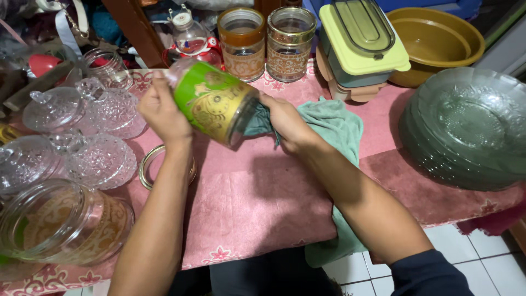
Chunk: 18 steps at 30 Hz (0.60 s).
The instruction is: The person wipes the exterior of glass jars and a small glass cup with a cloth.
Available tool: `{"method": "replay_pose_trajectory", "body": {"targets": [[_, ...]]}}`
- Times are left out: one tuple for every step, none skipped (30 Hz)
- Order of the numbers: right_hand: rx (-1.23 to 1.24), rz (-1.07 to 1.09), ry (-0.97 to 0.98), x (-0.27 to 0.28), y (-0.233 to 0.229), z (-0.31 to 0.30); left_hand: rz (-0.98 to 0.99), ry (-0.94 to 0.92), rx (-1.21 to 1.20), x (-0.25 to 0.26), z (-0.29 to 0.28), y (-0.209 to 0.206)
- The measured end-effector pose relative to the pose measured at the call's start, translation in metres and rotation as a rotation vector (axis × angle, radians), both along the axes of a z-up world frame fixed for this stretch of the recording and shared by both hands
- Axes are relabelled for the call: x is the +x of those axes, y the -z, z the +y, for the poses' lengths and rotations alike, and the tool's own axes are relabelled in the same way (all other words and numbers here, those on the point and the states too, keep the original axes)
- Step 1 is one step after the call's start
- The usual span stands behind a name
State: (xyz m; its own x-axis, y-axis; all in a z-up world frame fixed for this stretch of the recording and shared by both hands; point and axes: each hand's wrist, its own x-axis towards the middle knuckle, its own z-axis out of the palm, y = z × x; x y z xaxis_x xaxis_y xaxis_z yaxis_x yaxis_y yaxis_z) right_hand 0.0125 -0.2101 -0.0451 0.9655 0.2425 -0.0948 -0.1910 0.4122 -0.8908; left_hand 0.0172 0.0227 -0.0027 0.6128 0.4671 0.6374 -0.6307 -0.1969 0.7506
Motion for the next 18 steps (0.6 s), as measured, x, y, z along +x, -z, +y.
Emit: {"method": "replay_pose_trajectory", "body": {"targets": [[0.002,0.001,0.003,-0.001,-0.001,-0.001,0.001,0.003,0.002,-0.002,0.0,-0.002],[-0.017,-0.07,0.087,-0.002,-0.003,-0.001,-0.014,-0.029,0.052,-0.006,0.002,-0.004],[-0.039,-0.143,0.167,-0.005,-0.008,0.0,-0.031,-0.064,0.099,-0.009,0.004,-0.007],[-0.04,-0.143,0.168,-0.008,-0.014,0.002,-0.032,-0.063,0.099,-0.012,0.005,-0.01],[-0.056,-0.172,0.169,-0.012,-0.021,0.007,-0.022,-0.124,0.157,-0.015,0.004,-0.012],[-0.076,-0.212,0.165,-0.019,-0.027,0.015,-0.013,-0.184,0.216,-0.017,0.002,-0.013],[-0.109,-0.268,0.15,-0.029,-0.033,0.023,-0.013,-0.188,0.215,-0.018,-0.001,-0.014],[-0.15,-0.319,0.128,-0.04,-0.037,0.033,0.001,-0.203,0.2,-0.017,-0.005,-0.014],[-0.19,-0.373,0.098,-0.051,-0.039,0.043,0.016,-0.221,0.185,-0.017,-0.007,-0.014],[-0.232,-0.416,0.06,-0.063,-0.041,0.05,0.017,-0.229,0.185,-0.015,-0.01,-0.015],[-0.276,-0.454,0.013,-0.076,-0.039,0.058,0.007,-0.276,0.181,-0.014,-0.012,-0.015],[-0.319,-0.484,-0.026,-0.087,-0.037,0.065,-0.004,-0.323,0.177,-0.014,-0.012,-0.016],[-0.354,-0.497,-0.058,-0.093,-0.035,0.068,-0.002,-0.325,0.177,-0.015,-0.01,-0.018],[-0.329,-0.464,-0.083,-0.095,-0.032,0.071,-0.019,-0.34,0.207,-0.016,-0.006,-0.021],[-0.307,-0.429,-0.109,-0.092,-0.029,0.072,-0.037,-0.354,0.238,-0.016,-0.004,-0.023],[-0.227,-0.37,-0.128,-0.087,-0.026,0.072,-0.036,-0.353,0.238,-0.018,-0.004,-0.025],[-0.115,-0.308,-0.146,-0.081,-0.022,0.073,-0.025,-0.333,0.25,-0.021,-0.003,-0.026],[0.033,-0.233,-0.18,-0.07,-0.019,0.071,-0.013,-0.314,0.261,-0.024,-0.002,-0.027]]}}
